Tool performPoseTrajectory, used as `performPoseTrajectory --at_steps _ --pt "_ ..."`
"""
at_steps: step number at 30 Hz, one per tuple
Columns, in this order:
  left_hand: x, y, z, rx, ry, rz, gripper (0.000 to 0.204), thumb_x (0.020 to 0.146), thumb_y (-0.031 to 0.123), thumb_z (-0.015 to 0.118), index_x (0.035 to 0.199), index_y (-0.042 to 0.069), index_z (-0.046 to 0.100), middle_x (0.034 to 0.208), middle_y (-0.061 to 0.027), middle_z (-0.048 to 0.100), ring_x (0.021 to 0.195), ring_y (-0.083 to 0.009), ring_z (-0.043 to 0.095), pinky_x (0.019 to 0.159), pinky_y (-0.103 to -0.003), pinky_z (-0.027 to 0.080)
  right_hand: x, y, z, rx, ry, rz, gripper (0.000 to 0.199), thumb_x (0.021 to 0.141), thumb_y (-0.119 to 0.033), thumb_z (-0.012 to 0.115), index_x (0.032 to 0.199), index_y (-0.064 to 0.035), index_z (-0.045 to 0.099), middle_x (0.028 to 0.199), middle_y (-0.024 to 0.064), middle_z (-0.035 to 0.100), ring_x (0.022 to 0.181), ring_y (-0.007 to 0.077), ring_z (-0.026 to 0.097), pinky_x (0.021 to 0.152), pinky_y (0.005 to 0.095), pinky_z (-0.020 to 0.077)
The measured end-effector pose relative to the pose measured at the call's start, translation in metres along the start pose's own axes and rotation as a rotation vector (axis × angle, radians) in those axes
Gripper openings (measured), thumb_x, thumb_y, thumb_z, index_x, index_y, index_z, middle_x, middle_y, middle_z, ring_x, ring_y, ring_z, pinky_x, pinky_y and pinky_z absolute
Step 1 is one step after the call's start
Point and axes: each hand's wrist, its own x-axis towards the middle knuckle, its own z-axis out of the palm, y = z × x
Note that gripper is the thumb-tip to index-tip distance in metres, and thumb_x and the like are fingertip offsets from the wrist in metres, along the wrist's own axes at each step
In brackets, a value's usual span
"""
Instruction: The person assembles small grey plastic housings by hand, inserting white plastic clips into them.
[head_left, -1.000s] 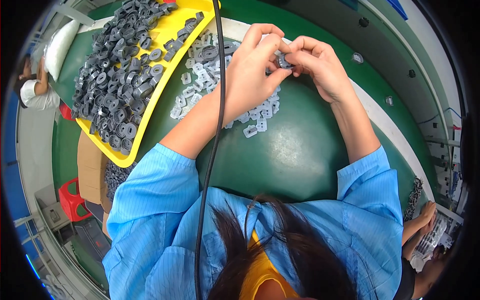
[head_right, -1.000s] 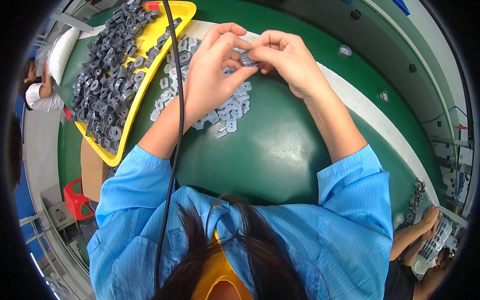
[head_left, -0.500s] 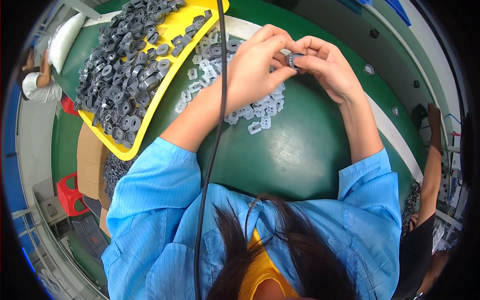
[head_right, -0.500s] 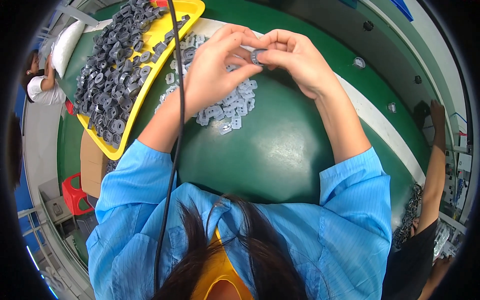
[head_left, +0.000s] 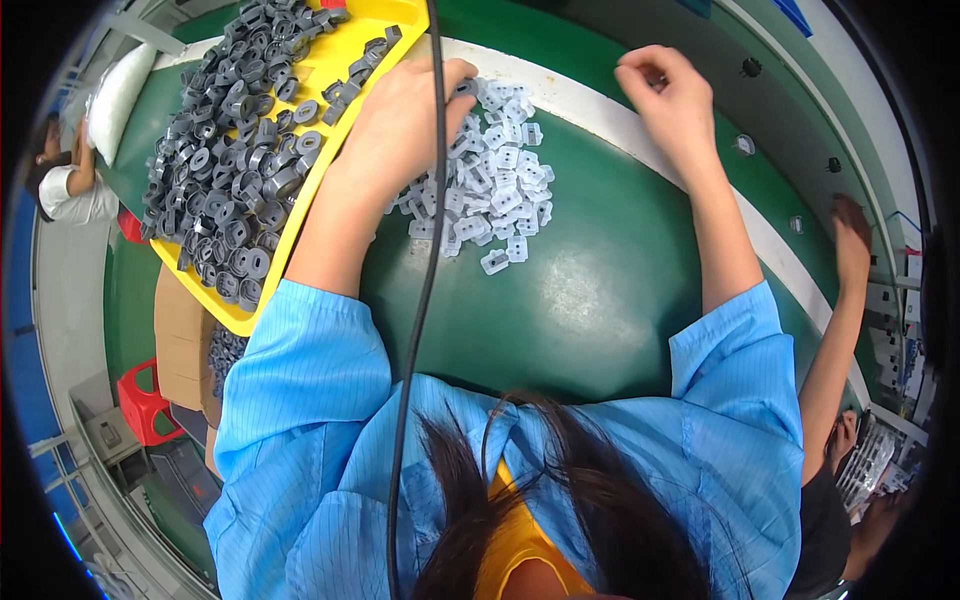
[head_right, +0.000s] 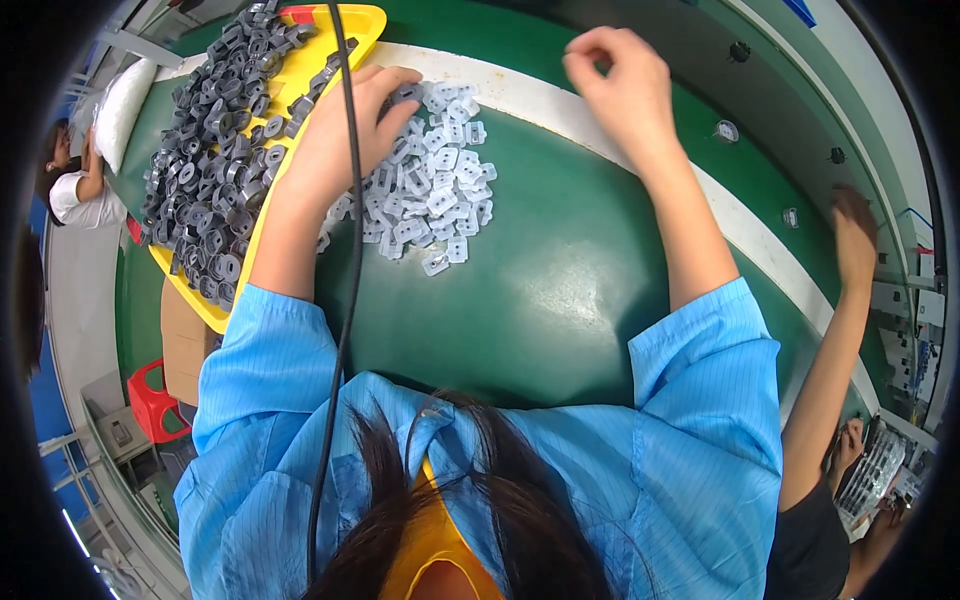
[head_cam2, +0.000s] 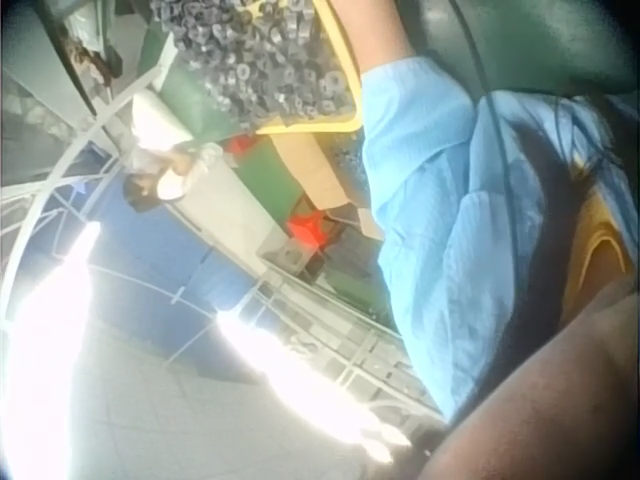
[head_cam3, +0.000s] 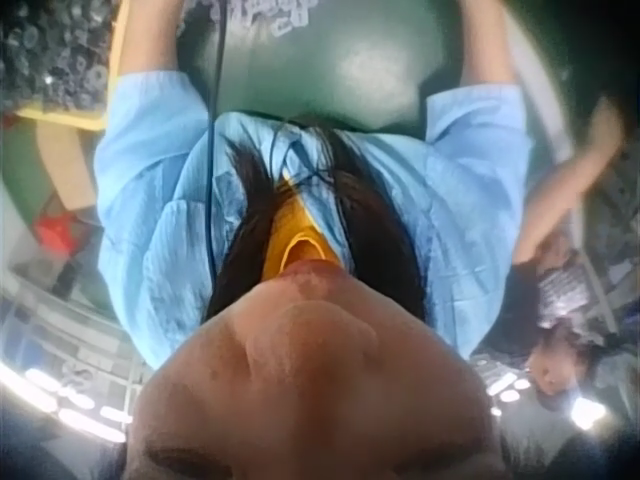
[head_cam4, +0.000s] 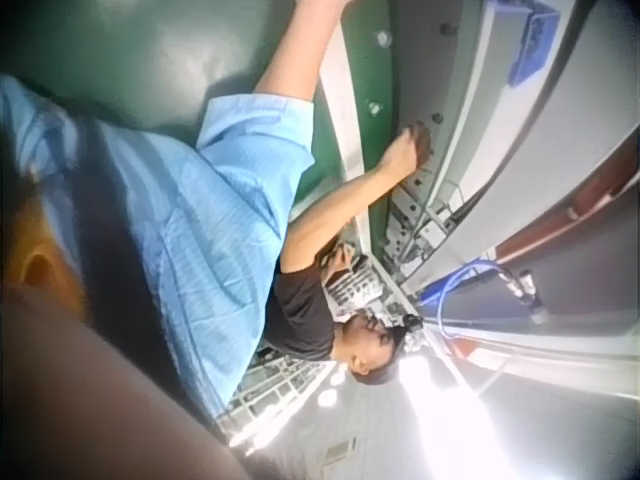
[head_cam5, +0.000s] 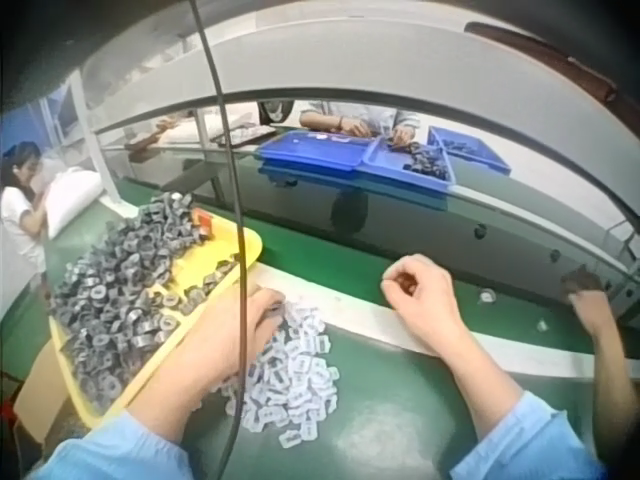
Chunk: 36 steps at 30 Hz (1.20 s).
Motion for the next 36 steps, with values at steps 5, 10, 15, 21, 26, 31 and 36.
performPoseTrajectory --at_steps 5,10,15,21,26,31,36 --pt "0.005 -0.003 0.013 -0.075 0.027 -0.085 0.027 0.083 0.014 0.064 0.108 0.005 0.061 0.092 -0.0164 0.065 0.087 -0.0311 0.063 0.076 -0.036 0.05 -0.027 -0.054 0.016 0.169 -0.382 -0.244 0.013 0.075 -0.009 0.067 0.084 -0.0011 0.065 0.081 0.0117 0.063 0.08 0.0284 0.062 0.073 0.0366 0.0497" --pt "0.013 0.016 0.012 -0.659 0.109 -0.24 0.028 0.092 0.022 0.053 0.11 0.001 0.059 0.089 -0.0108 0.068 0.081 -0.0173 0.064 0.068 -0.031 0.05 -0.03 -0.06 0.016 0.027 -0.421 -0.262 0.017 0.075 -0.01 0.068 0.089 -0.001 0.067 0.081 0.0126 0.063 0.078 0.0288 0.062 0.073 0.0372 0.0496" --pt "0.014 0.026 0.01 -1.37 -0.149 -0.574 0.031 0.098 0.025 0.045 0.117 0.003 0.055 0.1 -0.0075 0.064 0.084 -0.0095 0.056 0.072 -0.024 0.046 -0.009 -0.058 -0.007 0.566 -0.493 0.305 0.015 0.078 -0.014 0.071 0.088 -0.0031 0.07 0.078 0.0046 0.068 0.069 0.0103 0.06 0.065 0.027 0.049" --pt "0.012 0.04 0.018 -1.436 -0.135 -0.534 0.025 0.097 0.025 0.048 0.109 0.002 0.051 0.092 -0.0063 0.059 0.08 -0.0101 0.056 0.068 -0.023 0.045 -0.019 -0.069 0.007 0.543 -0.181 0.167 0.015 0.079 -0.012 0.07 0.087 -0.0004 0.07 0.078 0.0043 0.067 0.072 0.0087 0.06 0.069 0.0233 0.0472" --pt "0.009 0.039 0.018 -1.435 -0.14 -0.489 0.025 0.095 0.026 0.054 0.104 0.004 0.051 0.091 -0.0049 0.06 0.077 -0.0098 0.056 0.067 -0.022 0.044 -0.015 -0.065 0.005 0.71 -0.396 0.245 0.019 0.079 -0.014 0.07 0.09 0.0009 0.069 0.078 0.0042 0.067 0.073 0.0092 0.06 0.07 0.0236 0.0475" --pt "0.009 0.041 0.016 -1.378 -0.193 -0.493 0.023 0.093 0.027 0.058 0.099 0.005 0.053 0.088 -0.0047 0.062 0.075 -0.0084 0.056 0.064 -0.02 0.043 -0.014 -0.06 0.005 0.613 -0.336 0.154 0.02 0.078 -0.015 0.07 0.091 0.0005 0.068 0.077 0.0046 0.067 0.075 0.0099 0.063 0.071 0.0235 0.0486" --pt "0.01 0.042 0.018 -1.31 -0.232 -0.506 0.023 0.091 0.026 0.06 0.098 0.005 0.054 0.084 -0.0048 0.063 0.073 -0.0075 0.056 0.061 -0.018 0.042 -0.014 -0.058 -0.002 0.577 -0.5 0.155 0.02 0.079 -0.013 0.068 0.094 0.0009 0.067 0.075 0.0054 0.067 0.068 0.0099 0.064 0.067 0.023 0.0502"
